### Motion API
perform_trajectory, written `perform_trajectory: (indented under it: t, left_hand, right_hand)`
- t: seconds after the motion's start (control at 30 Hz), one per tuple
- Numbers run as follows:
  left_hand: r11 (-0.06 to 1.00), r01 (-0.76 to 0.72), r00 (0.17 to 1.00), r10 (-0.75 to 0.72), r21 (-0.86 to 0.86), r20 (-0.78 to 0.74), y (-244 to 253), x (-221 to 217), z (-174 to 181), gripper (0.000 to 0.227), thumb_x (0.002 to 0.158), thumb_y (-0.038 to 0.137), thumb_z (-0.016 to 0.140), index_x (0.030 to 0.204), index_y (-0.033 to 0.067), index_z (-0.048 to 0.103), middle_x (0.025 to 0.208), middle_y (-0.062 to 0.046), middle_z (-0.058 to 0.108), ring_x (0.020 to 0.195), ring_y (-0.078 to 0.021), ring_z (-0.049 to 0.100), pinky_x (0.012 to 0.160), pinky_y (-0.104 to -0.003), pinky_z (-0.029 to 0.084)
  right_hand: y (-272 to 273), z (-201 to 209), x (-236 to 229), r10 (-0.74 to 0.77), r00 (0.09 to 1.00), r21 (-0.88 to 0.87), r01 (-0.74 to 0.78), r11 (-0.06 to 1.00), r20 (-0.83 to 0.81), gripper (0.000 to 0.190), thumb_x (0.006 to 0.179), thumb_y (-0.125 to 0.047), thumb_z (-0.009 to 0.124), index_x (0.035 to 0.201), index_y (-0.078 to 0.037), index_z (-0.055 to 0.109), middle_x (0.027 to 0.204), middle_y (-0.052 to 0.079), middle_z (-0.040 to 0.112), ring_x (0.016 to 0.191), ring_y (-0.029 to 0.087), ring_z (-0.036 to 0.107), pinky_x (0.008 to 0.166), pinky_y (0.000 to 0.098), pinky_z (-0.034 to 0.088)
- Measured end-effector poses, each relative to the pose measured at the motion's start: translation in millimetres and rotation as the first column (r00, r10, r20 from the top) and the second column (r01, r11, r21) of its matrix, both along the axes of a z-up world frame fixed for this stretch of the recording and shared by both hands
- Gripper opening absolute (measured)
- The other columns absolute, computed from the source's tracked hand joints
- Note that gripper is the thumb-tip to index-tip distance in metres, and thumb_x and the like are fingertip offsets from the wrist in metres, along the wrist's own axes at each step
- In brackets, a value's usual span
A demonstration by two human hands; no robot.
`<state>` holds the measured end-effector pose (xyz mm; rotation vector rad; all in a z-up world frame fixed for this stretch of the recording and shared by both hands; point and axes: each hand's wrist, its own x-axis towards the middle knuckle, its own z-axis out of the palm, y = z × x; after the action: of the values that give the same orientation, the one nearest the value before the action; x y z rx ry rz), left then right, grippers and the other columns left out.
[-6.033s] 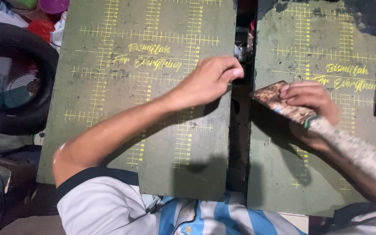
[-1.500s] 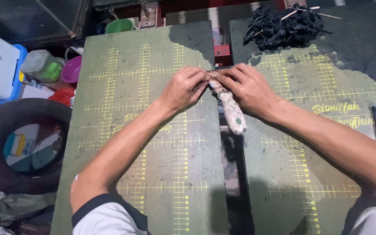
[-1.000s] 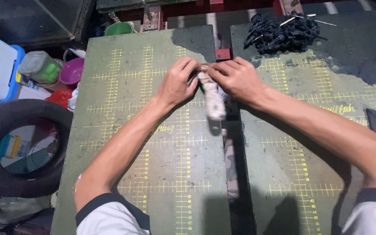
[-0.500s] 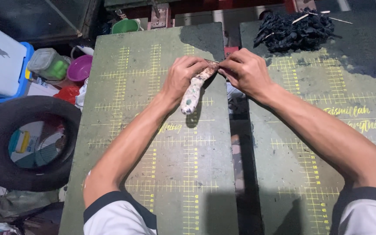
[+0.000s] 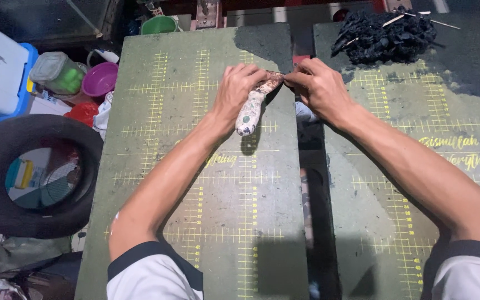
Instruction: The person uses a scraper to remove material from the seam between two green cutting mats. They repeatedly scrape along the seam, occasionally lifting the tool to clear debris, and continue the scraping motion across the length of the seam.
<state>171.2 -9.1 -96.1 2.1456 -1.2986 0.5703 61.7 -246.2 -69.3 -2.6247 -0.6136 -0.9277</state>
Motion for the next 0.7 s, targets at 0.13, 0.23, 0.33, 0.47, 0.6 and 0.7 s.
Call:
perform_trajectory:
  t: [0.13,0.23,0.33,0.47,0.6,0.7]
  left_hand:
    - [0.999,0.015,1.0,-0.014,-0.046,0.027,0,-7,10,0.011,0.096,0.035,0.066,0.097,0.0237,0.067,0.086,0.003,0.062,0.085,-0.0201,0.061,0.084,-0.034,0.047]
    - [0.997,0.038,0.998,-0.035,-0.071,0.046,3,-14,17,0.012,0.095,0.035,0.068,0.095,0.0225,0.065,0.086,0.001,0.061,0.084,-0.0217,0.061,0.086,-0.034,0.047]
    - [0.996,0.045,0.998,-0.042,-0.078,0.04,1,-4,5,0.012,0.095,0.034,0.068,0.094,0.0224,0.065,0.086,0.001,0.062,0.082,-0.0213,0.062,0.088,-0.033,0.047]
    - [0.998,0.026,0.999,-0.023,-0.065,0.043,0,4,-3,0.01,0.094,0.033,0.069,0.093,0.0232,0.065,0.086,0.004,0.064,0.082,-0.0193,0.063,0.089,-0.032,0.046]
    - [0.997,-0.056,0.991,0.05,0.046,0.125,-3,-22,26,0.025,0.101,0.034,0.066,0.106,0.0101,0.072,0.099,-0.009,0.078,0.082,-0.0254,0.07,0.078,-0.042,0.044]
    - [0.998,-0.051,0.99,0.047,0.025,0.136,-1,-23,27,0.011,0.102,0.014,0.064,0.109,0.0103,0.071,0.103,-0.008,0.078,0.086,-0.0226,0.068,0.08,-0.038,0.044]
  right_hand:
    - [-2,-3,1,0.009,1.0,-0.012,-0.009,1.0,-0.005,0.01,0.099,-0.01,0.07,0.1,-0.016,0.078,0.095,0.005,0.066,0.088,0.027,0.066,0.073,0.0389,0.056]
    - [-1,-1,-3,0.019,1.0,-0.032,-0.019,0.999,-0.005,0.01,0.1,-0.01,0.071,0.099,-0.016,0.078,0.095,0.005,0.066,0.088,0.026,0.066,0.074,0.0381,0.056]
    - [-2,-2,-2,0.021,1.0,-0.046,-0.021,0.999,-0.003,0.01,0.1,-0.011,0.07,0.1,-0.017,0.078,0.096,0.004,0.066,0.089,0.025,0.066,0.075,0.0375,0.056]
    - [-5,-12,6,-0.004,1.0,-0.073,0.005,0.997,0.011,0.009,0.1,-0.013,0.069,0.1,-0.018,0.077,0.096,0.003,0.064,0.089,0.024,0.065,0.076,0.0369,0.055]
    - [7,18,-8,-0.004,0.991,-0.133,-0.013,0.991,-0.133,0.032,0.094,0.005,0.074,0.126,0.006,0.072,0.104,0.017,0.064,0.089,0.03,0.061,0.071,0.0407,0.06]
    - [10,21,-9,0.017,0.997,-0.149,-0.028,0.988,-0.078,0.026,0.098,0.001,0.073,0.123,0.007,0.072,0.102,0.018,0.066,0.088,0.03,0.063,0.075,0.0403,0.062]
